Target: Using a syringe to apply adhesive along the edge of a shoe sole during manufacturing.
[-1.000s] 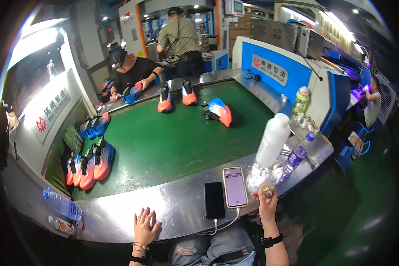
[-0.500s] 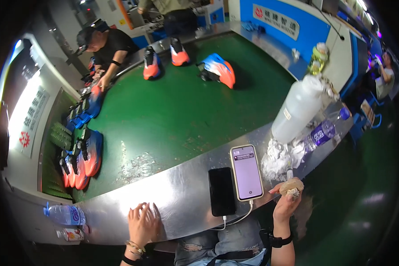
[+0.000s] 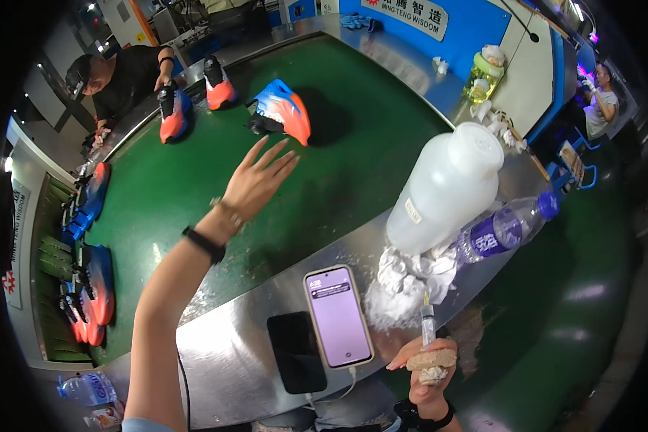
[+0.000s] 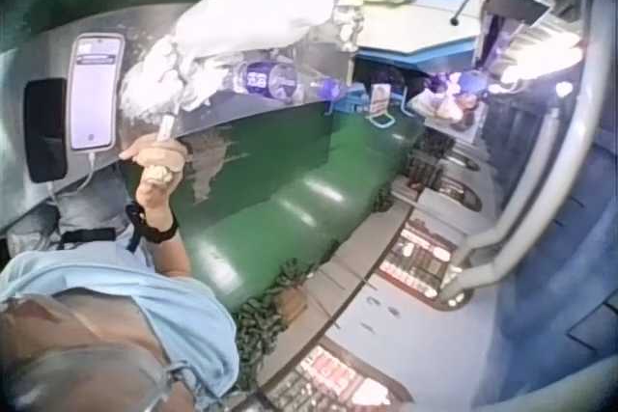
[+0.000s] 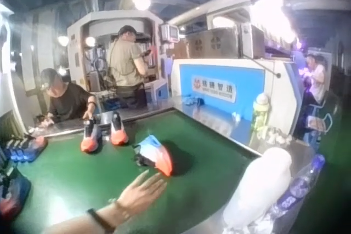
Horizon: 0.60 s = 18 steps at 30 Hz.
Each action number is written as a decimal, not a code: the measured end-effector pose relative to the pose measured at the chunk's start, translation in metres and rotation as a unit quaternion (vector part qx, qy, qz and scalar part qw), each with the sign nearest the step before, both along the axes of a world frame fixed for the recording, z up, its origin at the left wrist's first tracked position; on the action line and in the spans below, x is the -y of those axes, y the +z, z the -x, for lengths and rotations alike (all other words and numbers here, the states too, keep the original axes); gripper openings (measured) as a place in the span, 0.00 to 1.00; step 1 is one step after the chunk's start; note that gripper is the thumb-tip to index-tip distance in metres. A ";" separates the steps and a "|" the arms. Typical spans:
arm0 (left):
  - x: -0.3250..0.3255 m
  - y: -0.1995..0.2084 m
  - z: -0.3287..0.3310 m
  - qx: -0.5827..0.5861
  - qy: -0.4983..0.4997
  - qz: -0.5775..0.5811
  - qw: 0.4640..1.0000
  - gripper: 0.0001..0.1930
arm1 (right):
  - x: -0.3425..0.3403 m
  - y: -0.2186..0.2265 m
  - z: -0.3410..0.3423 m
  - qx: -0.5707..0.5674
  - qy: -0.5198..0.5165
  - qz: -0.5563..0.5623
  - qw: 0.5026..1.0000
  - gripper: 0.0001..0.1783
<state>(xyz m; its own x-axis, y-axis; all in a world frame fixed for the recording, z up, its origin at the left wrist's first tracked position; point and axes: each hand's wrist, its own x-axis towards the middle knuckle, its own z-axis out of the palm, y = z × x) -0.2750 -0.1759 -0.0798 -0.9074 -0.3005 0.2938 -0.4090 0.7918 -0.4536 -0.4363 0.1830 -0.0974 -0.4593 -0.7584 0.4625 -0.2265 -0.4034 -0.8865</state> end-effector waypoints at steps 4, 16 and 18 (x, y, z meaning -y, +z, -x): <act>0.060 -0.024 0.064 0.067 -0.041 0.081 0.994 0.25 | -0.003 -0.006 0.004 0.075 -0.011 -0.047 0.996 0.36; 0.048 0.010 -0.003 0.030 -0.052 0.169 0.984 0.17 | -0.014 0.007 0.009 0.151 0.043 -0.012 0.988 0.35; 0.003 0.052 -0.030 -0.034 -0.026 0.127 0.991 0.19 | -0.020 0.009 0.008 0.166 0.061 -0.021 0.984 0.34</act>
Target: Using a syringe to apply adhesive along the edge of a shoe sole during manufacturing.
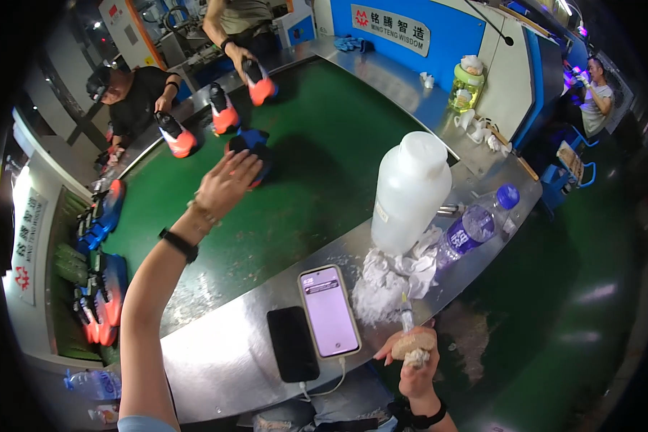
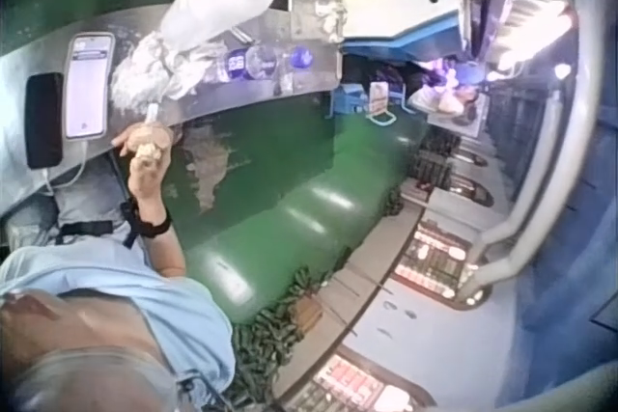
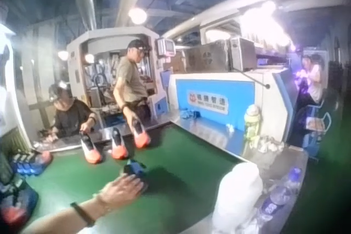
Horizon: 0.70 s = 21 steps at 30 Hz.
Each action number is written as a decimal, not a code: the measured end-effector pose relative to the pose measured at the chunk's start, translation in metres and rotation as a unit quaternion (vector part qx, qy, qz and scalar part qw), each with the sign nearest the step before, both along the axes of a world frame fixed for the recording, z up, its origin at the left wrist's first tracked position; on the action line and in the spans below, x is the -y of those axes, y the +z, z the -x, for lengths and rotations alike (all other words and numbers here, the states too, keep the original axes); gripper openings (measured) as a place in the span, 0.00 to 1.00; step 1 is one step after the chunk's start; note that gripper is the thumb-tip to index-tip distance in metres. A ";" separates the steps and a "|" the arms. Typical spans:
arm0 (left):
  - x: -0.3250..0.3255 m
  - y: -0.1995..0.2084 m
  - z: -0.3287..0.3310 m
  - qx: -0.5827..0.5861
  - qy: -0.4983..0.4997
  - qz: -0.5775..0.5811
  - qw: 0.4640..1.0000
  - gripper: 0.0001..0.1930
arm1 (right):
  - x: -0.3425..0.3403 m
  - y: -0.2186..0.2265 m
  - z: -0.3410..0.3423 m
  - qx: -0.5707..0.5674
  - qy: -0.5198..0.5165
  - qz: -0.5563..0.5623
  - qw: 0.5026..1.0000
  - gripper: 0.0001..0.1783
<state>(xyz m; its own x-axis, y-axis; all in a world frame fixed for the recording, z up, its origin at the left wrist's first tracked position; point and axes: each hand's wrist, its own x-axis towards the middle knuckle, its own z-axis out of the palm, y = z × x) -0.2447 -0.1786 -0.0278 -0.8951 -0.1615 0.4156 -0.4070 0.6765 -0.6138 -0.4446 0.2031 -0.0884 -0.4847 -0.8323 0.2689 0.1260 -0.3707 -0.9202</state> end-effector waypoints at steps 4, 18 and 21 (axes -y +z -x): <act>-0.100 0.087 -0.075 -0.284 0.136 -0.248 0.916 0.25 | 0.001 -0.002 -0.003 0.002 0.030 0.019 0.999 0.34; -0.323 0.056 -0.211 -0.455 0.135 -0.376 0.796 0.27 | 0.003 -0.013 -0.018 -0.078 -0.024 -0.066 0.994 0.24; -0.322 0.044 -0.209 -0.510 0.058 -0.413 0.752 0.26 | 0.008 -0.006 -0.032 -0.028 0.016 -0.062 0.998 0.25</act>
<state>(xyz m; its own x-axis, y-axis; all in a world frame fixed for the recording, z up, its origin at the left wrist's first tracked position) -0.0357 0.1432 0.0164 -0.1391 -0.7940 0.5918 -0.4668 0.5796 0.6680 -0.4128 0.1949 -0.0946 -0.4455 -0.8754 0.1877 0.0837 -0.2495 -0.9648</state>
